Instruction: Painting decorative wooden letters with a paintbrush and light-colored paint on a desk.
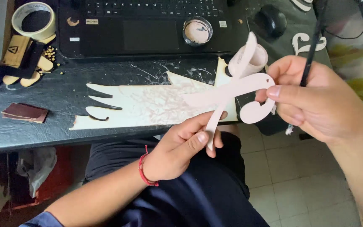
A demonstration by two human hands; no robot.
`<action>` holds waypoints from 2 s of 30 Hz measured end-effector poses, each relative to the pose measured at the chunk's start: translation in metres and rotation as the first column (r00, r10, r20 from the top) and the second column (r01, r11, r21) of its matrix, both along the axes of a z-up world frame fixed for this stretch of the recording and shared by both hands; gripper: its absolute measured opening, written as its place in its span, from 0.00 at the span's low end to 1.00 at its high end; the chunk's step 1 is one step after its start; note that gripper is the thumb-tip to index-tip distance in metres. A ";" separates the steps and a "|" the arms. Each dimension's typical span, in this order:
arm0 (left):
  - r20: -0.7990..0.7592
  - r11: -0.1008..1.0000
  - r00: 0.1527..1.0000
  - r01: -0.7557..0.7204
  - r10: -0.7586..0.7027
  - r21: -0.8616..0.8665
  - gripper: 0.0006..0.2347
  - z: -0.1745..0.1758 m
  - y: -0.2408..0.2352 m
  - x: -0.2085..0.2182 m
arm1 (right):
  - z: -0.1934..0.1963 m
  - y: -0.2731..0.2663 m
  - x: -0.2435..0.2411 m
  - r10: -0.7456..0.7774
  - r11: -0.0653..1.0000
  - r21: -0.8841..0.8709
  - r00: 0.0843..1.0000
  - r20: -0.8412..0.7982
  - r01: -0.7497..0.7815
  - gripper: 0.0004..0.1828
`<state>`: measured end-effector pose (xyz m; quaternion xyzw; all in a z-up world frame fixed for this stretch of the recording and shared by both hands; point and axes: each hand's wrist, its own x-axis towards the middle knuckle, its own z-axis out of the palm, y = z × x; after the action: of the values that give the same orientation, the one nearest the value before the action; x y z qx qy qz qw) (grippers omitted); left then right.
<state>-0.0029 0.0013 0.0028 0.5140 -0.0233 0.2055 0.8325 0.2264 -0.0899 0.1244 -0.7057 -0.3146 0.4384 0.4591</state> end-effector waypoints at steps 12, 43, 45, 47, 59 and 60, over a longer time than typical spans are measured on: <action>0.024 0.867 0.994 -0.101 0.103 0.489 0.22 -0.002 0.003 0.010 | 0.010 -0.009 -0.023 0.004 0.945 -0.260 0.788 0.615 0.198 0.04; 0.332 -0.104 0.861 -0.317 0.387 0.943 0.18 -0.048 0.046 -0.016 | -0.100 -0.051 0.280 0.198 0.572 -0.595 0.609 0.768 0.565 0.12; 0.352 -0.128 0.852 -0.329 0.387 0.936 0.17 -0.051 0.045 -0.016 | -0.088 -0.041 0.274 0.191 0.539 -0.612 0.624 0.758 0.579 0.14; 0.373 -0.152 0.841 -0.341 0.392 0.928 0.17 -0.053 0.043 -0.015 | -0.078 -0.032 0.269 0.189 0.506 -0.629 0.636 0.748 0.590 0.18; 0.434 -0.179 0.788 -0.397 0.436 0.900 0.12 -0.058 0.042 -0.012 | -0.109 0.029 0.322 -0.159 0.689 -0.444 0.717 0.679 0.573 0.03; 0.442 -0.173 0.786 -0.408 0.433 0.896 0.11 -0.058 0.042 -0.011 | -0.110 0.029 0.327 -0.170 0.694 -0.431 0.713 0.680 0.577 0.03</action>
<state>-0.0142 0.0436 -0.0549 0.9164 0.0181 0.3838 0.1123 0.5529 -0.0607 0.0143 -0.9654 -0.1200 0.1635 0.1636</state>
